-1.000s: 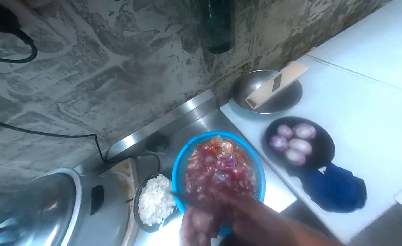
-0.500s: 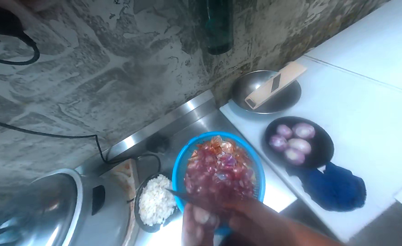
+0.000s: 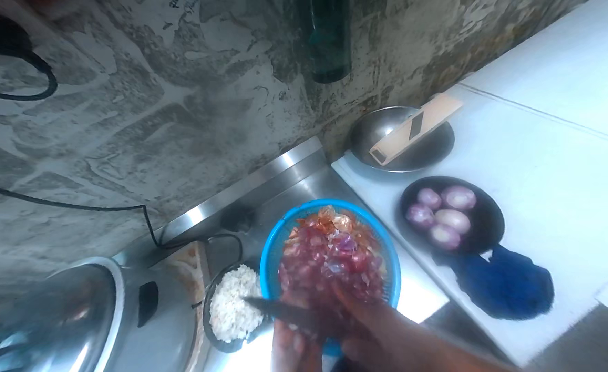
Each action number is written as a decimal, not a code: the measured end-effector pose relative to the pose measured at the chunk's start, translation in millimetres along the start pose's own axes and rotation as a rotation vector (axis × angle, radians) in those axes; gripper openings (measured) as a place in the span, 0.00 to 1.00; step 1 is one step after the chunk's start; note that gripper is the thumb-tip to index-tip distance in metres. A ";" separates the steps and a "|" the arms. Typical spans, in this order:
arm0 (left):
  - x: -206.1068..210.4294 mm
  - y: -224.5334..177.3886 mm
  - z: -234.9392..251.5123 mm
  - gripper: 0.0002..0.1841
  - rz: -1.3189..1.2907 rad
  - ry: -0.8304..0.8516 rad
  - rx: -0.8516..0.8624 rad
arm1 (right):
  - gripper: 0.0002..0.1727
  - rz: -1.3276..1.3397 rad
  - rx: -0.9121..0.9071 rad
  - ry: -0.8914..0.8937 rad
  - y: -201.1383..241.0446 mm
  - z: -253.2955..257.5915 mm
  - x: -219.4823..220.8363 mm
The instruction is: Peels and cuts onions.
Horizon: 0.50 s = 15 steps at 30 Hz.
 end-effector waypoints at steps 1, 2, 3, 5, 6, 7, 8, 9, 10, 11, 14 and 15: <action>1.3 -0.9 0.7 0.32 -0.002 -0.017 0.006 | 0.44 -0.023 -0.024 0.015 2.0 0.7 3.5; 3.2 -1.4 1.3 0.35 0.008 -0.033 0.010 | 0.44 -0.049 -0.035 0.040 4.6 1.1 5.3; 7.0 -1.6 2.4 0.36 0.036 -0.041 0.015 | 0.43 -0.075 -0.038 0.061 7.1 0.9 6.2; 15.0 -1.9 4.9 0.37 0.110 -0.065 0.050 | 0.42 -0.135 -0.057 0.072 11.2 0.6 6.8; 15.4 -2.0 6.0 0.36 0.150 -0.076 0.094 | 0.42 -0.158 -0.073 0.064 12.4 0.6 7.4; 11.2 -2.0 6.3 0.38 0.191 -0.061 0.129 | 0.41 -0.165 -0.085 0.055 14.0 0.3 7.4; 8.0 -2.7 6.6 0.40 0.221 -0.052 0.153 | 0.41 -0.165 -0.091 0.051 15.8 -0.2 6.7; 8.2 -3.5 7.1 0.43 0.236 -0.037 0.165 | 0.41 -0.161 -0.095 0.043 16.5 -0.5 6.5; 9.4 -4.1 7.9 0.43 0.239 -0.036 0.175 | 0.40 -0.153 -0.097 0.041 16.6 -0.6 6.3; 9.5 -4.1 8.6 0.43 0.236 -0.037 0.183 | 0.40 -0.141 -0.096 0.042 16.0 -0.7 6.4; 10.3 -4.6 8.4 0.37 0.289 -0.106 0.183 | 0.41 -0.115 -0.080 0.055 16.8 0.4 5.3; 10.0 -4.5 7.3 0.37 0.286 -0.106 0.170 | 0.41 -0.113 -0.067 0.049 15.9 0.6 5.9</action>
Point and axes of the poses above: each hand's wrist, its own z-axis towards the middle knuckle, its own x-axis out of the palm, y = z × x, the point moved 5 cm from there along z, towards the middle knuckle, and after that the axes turned 7 degrees about -z, right-handed, at the moved point
